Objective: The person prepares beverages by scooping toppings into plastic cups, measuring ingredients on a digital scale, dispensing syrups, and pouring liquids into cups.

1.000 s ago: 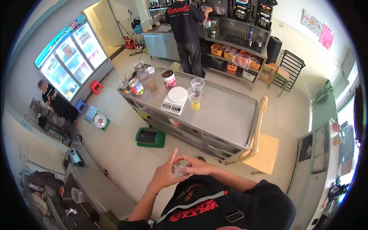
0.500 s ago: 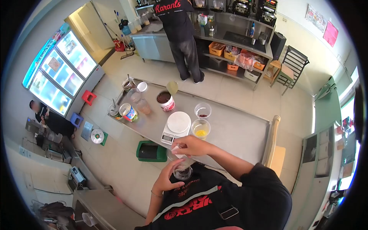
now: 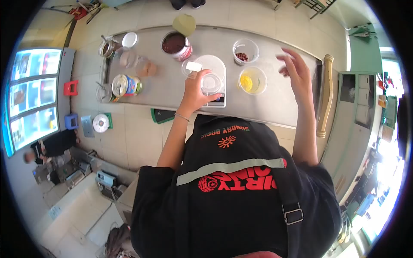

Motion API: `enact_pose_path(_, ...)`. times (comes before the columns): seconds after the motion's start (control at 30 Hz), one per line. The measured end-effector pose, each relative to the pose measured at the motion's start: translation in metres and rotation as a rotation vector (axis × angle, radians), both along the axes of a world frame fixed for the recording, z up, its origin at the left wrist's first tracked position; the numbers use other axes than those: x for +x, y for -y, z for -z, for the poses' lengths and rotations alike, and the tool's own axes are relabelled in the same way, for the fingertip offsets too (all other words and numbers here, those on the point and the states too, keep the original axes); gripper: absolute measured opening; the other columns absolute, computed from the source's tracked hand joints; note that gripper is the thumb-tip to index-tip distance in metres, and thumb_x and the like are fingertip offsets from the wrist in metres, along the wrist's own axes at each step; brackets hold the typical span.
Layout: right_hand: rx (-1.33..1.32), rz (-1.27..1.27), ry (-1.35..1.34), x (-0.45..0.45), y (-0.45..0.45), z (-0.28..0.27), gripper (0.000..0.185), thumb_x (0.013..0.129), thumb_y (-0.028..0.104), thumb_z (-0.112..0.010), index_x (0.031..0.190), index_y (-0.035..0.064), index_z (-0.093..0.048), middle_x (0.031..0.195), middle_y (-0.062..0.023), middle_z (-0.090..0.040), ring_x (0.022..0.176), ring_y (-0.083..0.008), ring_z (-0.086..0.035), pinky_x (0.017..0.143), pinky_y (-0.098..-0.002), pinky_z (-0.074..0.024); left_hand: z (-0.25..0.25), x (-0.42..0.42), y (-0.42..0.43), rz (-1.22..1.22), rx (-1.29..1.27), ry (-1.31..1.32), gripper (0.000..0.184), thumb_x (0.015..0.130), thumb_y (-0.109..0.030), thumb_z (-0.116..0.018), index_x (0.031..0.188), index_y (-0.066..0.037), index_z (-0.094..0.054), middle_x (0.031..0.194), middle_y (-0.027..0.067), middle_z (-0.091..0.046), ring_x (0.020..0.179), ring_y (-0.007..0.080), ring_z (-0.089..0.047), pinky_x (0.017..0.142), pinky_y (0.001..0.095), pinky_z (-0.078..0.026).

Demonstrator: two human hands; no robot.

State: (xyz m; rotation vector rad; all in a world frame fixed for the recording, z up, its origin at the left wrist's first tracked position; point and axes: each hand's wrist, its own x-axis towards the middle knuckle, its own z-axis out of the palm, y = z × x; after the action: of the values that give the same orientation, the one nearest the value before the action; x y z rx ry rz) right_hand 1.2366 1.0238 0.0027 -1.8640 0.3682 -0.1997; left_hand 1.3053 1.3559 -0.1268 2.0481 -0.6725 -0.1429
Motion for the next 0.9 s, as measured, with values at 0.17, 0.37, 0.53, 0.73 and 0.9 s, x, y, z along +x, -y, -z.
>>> enact_pose_path(0.17,-0.101,0.268,-0.068,-0.056,0.001,0.046,0.036,0.106,0.021,-0.057,0.138,0.0062,-0.061,0.108,-0.0079,-0.075,0.078,-0.0087,-0.063,0.069,-0.0253,-0.0514,0.039,0.027,-0.003,0.18,0.075,0.145,0.098,0.069,-0.062,-0.083,0.152,-0.02,-0.052,0.123,0.0118,-0.06,0.117,0.032,-0.054,0.102,0.0516,-0.037)
enact_pose_path(0.37,-0.001,0.41,-0.109,-0.051,-0.046,0.058,0.036,0.107,0.029,-0.056,0.132,0.0038,-0.064,0.116,-0.0079,-0.073,0.085,-0.0123,-0.065,0.073,-0.0284,-0.054,0.007,0.037,-0.009,0.231,0.171,0.104,0.083,0.07,-0.043,-0.087,0.144,-0.021,-0.054,0.126,0.0034,-0.061,0.124,0.0297,-0.054,0.107,0.0492,-0.034)
enact_pose_path(0.53,0.197,0.511,-0.067,-0.056,-0.061,0.095,0.057,0.111,0.05,-0.039,0.135,0.0042,-0.061,0.131,-0.0125,-0.066,0.105,-0.0198,-0.062,0.087,-0.0355,-0.0544,-0.017,0.026,0.02,0.304,0.161,0.317,0.076,0.075,-0.038,-0.084,0.144,-0.023,-0.053,0.138,0.0056,-0.055,0.135,0.0294,-0.048,0.114,0.0534,-0.03)
enact_pose_path(0.73,0.214,0.56,-0.121,-0.075,-0.06,0.137,0.057,0.11,0.049,-0.04,0.137,0.0028,-0.059,0.131,-0.0159,-0.066,0.098,-0.019,-0.065,0.083,-0.0341,-0.0547,0.001,0.038,0.053,0.448,0.324,0.431,0.066,0.083,-0.031,-0.079,0.143,-0.024,-0.053,0.146,0.0061,-0.051,0.144,0.0284,-0.04,0.12,0.0571,-0.025)
enact_pose_path(0.9,0.126,0.527,-0.147,-0.077,-0.049,0.142,0.052,0.111,0.045,-0.043,0.138,0.0027,-0.058,0.129,-0.0165,-0.067,0.089,-0.0175,-0.067,0.077,-0.0324,-0.0552,0.017,0.048,0.07,0.524,0.334,0.486,0.058,0.082,-0.031,-0.081,0.135,-0.023,-0.059,0.136,0.0044,-0.054,0.137,0.0245,-0.045,0.114,0.0526,-0.032)
